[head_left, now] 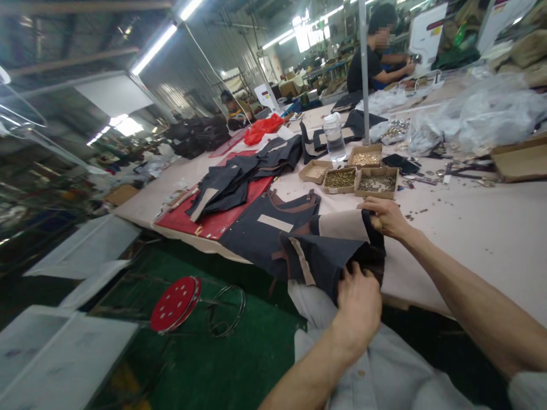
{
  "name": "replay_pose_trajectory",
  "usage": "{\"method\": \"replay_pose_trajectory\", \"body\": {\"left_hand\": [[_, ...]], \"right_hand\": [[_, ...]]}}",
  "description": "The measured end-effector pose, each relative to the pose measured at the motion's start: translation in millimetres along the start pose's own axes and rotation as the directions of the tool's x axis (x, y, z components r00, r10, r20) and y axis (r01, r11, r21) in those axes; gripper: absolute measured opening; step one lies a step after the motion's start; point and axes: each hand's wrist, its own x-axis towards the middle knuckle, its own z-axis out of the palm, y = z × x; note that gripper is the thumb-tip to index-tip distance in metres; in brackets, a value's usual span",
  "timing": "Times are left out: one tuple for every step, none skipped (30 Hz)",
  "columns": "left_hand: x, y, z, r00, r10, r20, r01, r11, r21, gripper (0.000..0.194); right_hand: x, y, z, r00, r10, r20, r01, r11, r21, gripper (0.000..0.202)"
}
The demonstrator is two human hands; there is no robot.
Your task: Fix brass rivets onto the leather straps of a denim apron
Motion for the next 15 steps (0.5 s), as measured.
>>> {"method": "replay_pose_trajectory", "body": {"left_hand": [[10.3, 4.3, -3.6, 0.996, 0.082, 0.029, -0.085, 0.989, 0.12, 0.033], [20.9, 7.7, -6.6, 0.988, 0.146, 0.054, -0.155, 0.966, 0.209, 0.028], [31.2, 9.5, -8.9, 0.979, 0.194, 0.064, -0.204, 0.941, 0.269, 0.028], [40.5, 9.1, -10.6, 0.974, 0.221, 0.051, -0.226, 0.924, 0.309, 0.033], [48.5, 6.5, -11.6, 0.974, 0.225, 0.02, -0.218, 0.917, 0.334, 0.043], [54.9, 1.8, -11.8, 0.977, 0.213, -0.02, -0.193, 0.918, 0.345, 0.056], [59.5, -4.5, -11.3, 0.979, 0.195, -0.057, -0.164, 0.925, 0.344, 0.067], [62.6, -12.0, -10.1, 0.98, 0.183, -0.083, -0.146, 0.932, 0.331, 0.074], [64.4, -19.7, -8.5, 0.98, 0.175, -0.098, -0.137, 0.941, 0.31, 0.078], [65.4, -27.0, -6.6, 0.98, 0.17, -0.107, -0.134, 0.95, 0.283, 0.079], [66.1, -33.4, -4.8, 0.98, 0.164, -0.115, -0.131, 0.958, 0.254, 0.08], [66.8, -38.5, -3.6, 0.978, 0.17, -0.121, -0.14, 0.964, 0.227, 0.081], [67.8, -42.4, -3.2, 0.975, 0.181, -0.129, -0.153, 0.968, 0.201, 0.083], [69.4, -45.3, -3.9, 0.97, 0.194, -0.145, -0.167, 0.97, 0.179, 0.086], [71.5, -47.8, -5.7, 0.965, 0.2, -0.167, -0.175, 0.972, 0.158, 0.09]], "right_hand": [[1.4, -2.5, 2.7, 1.0, -0.001, -0.01, 0.001, 1.0, -0.007, 0.031], [2.0, -4.4, 4.6, 1.0, -0.002, -0.021, 0.002, 1.0, -0.015, 0.033], [1.7, -5.3, 5.3, 0.999, -0.002, -0.034, 0.001, 1.0, -0.023, 0.034], [0.1, -5.3, 4.3, 0.999, 0.001, -0.05, -0.002, 0.999, -0.032, 0.033], [-3.1, -4.5, 1.8, 0.998, 0.005, -0.068, -0.008, 0.999, -0.041, 0.03], [-8.4, -3.4, -1.8, 0.996, 0.011, -0.084, -0.015, 0.999, -0.051, 0.026], [-16.0, -2.3, -5.8, 0.993, 0.021, -0.114, -0.028, 0.998, -0.063, 0.023], [-26.1, -2.0, -9.0, 0.985, 0.041, -0.17, -0.055, 0.996, -0.074, 0.02], [-38.5, -2.7, -10.5, 0.964, 0.078, -0.253, -0.101, 0.992, -0.077, 0.019], [-52.6, -4.6, -9.4, 0.928, 0.126, -0.35, -0.158, 0.985, -0.065, 0.02], [-67.5, -7.6, -5.3, 0.883, 0.179, -0.434, -0.213, 0.977, -0.031, 0.02], [-82.4, -11.3, 1.8, 0.854, 0.224, -0.469, -0.242, 0.97, 0.023, 0.021], [-96.1, -14.9, 11.3, 0.867, 0.244, -0.435, -0.232, 0.969, 0.082, 0.02], [-107.9, -17.7, 22.6, 0.91, 0.236, -0.34, -0.201, 0.97, 0.135, 0.021], [-117.3, -19.2, 34.5, 0.957, 0.2, -0.211, -0.166, 0.971, 0.171, 0.025]]}}
